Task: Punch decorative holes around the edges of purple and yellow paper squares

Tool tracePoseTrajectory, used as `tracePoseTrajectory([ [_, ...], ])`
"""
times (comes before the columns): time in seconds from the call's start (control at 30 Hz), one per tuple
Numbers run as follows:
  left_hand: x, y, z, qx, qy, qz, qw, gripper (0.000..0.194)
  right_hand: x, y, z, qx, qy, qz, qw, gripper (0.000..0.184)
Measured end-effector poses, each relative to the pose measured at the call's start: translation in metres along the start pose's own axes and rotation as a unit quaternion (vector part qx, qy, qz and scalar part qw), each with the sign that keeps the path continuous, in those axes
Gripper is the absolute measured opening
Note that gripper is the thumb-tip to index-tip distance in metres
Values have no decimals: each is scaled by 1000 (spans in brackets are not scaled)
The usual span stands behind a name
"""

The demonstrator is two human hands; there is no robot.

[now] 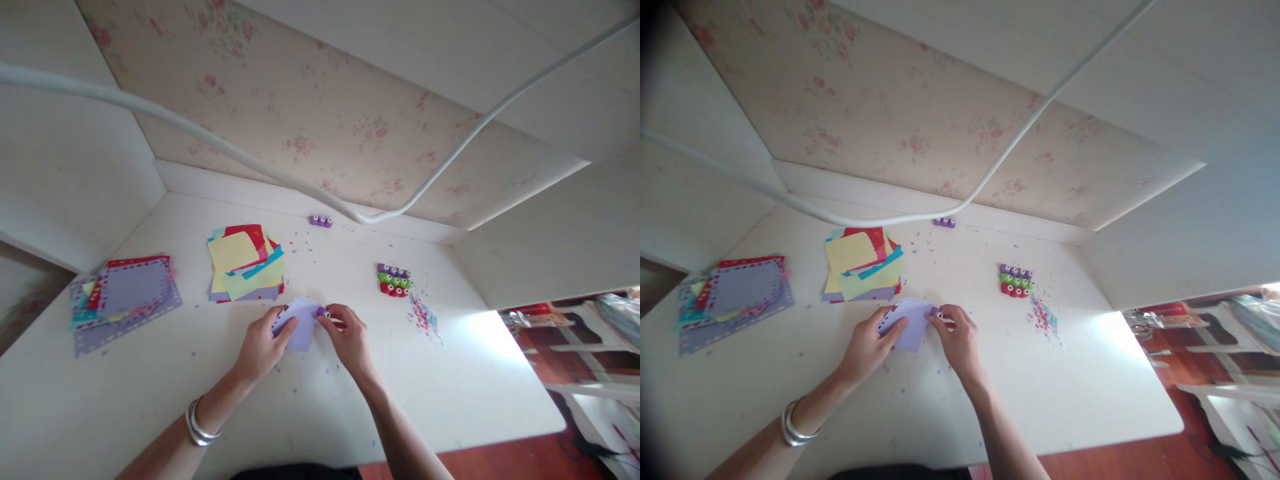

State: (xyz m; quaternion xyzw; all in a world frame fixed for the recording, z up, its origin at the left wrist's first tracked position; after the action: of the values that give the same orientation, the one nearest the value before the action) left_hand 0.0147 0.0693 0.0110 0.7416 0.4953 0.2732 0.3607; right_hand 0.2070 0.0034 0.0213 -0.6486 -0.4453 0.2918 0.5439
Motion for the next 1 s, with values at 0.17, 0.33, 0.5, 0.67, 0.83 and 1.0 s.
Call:
tracePoseTrajectory([
  [0.17, 2, 2, -5, 21, 19, -5, 1000, 26, -2, 2, 0, 34, 7, 25, 999, 20],
  [0.33, 1, 3, -7, 39, 32, -6, 999, 27, -4, 5, 1, 60, 22, 59, 996, 23],
  [0.5, -1, 6, -10, 44, 43, 2, 998, 25, -4, 8, 2, 114, 26, 108, 987, 28],
  [0.67, -2, 6, -14, 57, 68, 1, 996, 25, -4, 7, 4, 157, 28, 145, 976, 30],
  [0.83, -2, 6, -11, 53, 58, 5, 997, 24, -3, 6, 6, 159, 42, 150, 975, 31],
  [1.0, -4, 7, -10, 51, 57, 7, 997, 24, -3, 9, 5, 127, 54, 143, 980, 30],
])
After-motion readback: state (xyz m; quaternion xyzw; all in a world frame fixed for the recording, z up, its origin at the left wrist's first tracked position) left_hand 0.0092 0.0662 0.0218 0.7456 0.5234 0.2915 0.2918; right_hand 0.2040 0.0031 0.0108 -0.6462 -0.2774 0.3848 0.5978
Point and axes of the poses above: each hand's wrist, its own x-axis towards the middle knuckle, its own z-axis out of the palm, y = z × x, the point moved 5 cm from there along x, towards the middle knuckle, and after that the axes turned 13 degrees about x, right-handed, at the moved point
